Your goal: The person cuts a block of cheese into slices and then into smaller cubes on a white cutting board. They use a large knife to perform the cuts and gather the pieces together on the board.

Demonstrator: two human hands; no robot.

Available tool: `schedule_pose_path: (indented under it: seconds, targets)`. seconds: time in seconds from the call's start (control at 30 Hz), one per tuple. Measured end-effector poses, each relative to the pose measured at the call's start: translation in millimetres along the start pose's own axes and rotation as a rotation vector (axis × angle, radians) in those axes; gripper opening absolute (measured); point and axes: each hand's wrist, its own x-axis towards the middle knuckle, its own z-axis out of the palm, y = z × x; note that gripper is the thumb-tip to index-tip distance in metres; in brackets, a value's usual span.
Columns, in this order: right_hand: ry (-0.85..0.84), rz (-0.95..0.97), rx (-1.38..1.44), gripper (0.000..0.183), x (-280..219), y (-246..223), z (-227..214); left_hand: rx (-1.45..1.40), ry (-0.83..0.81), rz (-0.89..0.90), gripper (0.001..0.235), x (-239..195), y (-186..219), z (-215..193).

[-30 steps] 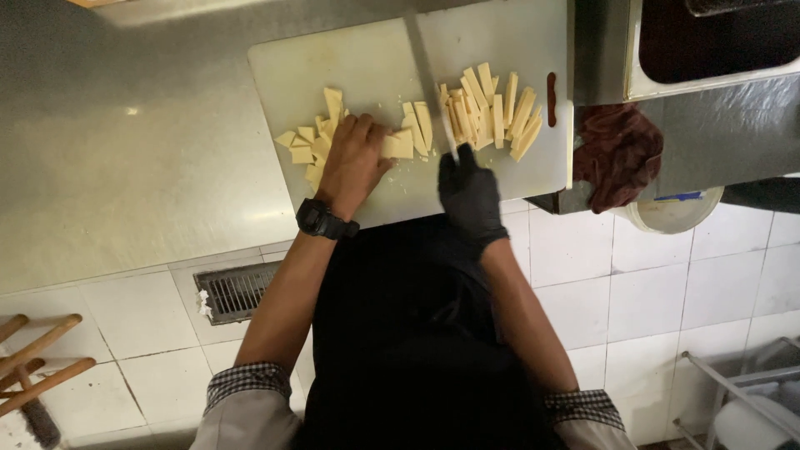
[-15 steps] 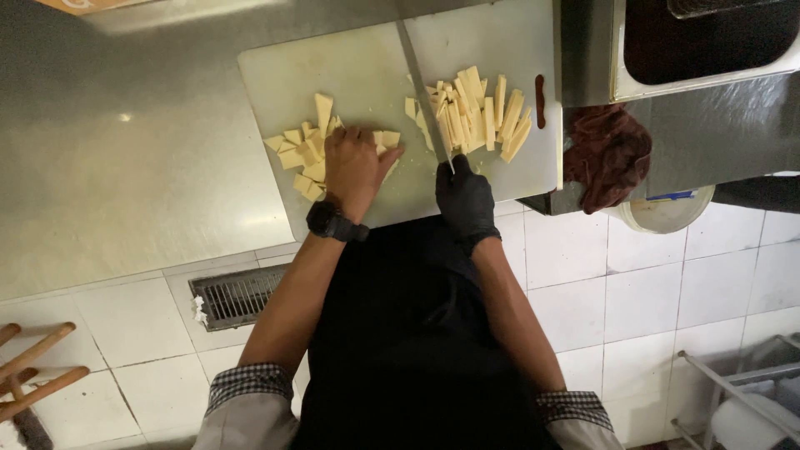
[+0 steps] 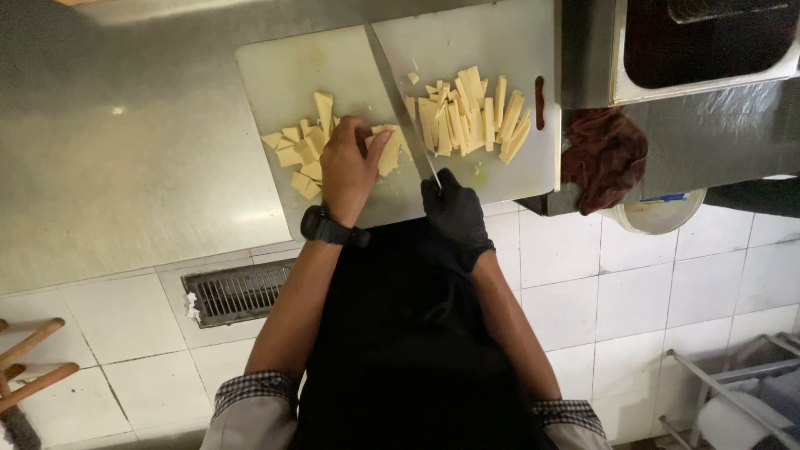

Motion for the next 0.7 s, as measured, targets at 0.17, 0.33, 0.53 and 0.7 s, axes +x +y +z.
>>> schedule_pose_path:
  seconds: [0.17, 0.33, 0.53, 0.7]
  targets:
    - [-0.058, 0.13, -0.138, 0.046, 1, -2, -2, -0.205, -0.035, -0.054, 0.034, -8, 23, -20]
    - [0.072, 0.107, -0.101, 0.041, -6, -18, -8, -0.223, -0.052, -0.012, 0.047, -4, -5, -7]
    - [-0.032, 0.236, -0.101, 0.047, 3, 3, -1, -0.282, -0.131, 0.023, 0.041, 2, -16, 2]
    - [0.117, 0.083, -0.063, 0.044, -5, 0, -4, -0.337, -0.101, 0.008, 0.032, 1, -9, 16]
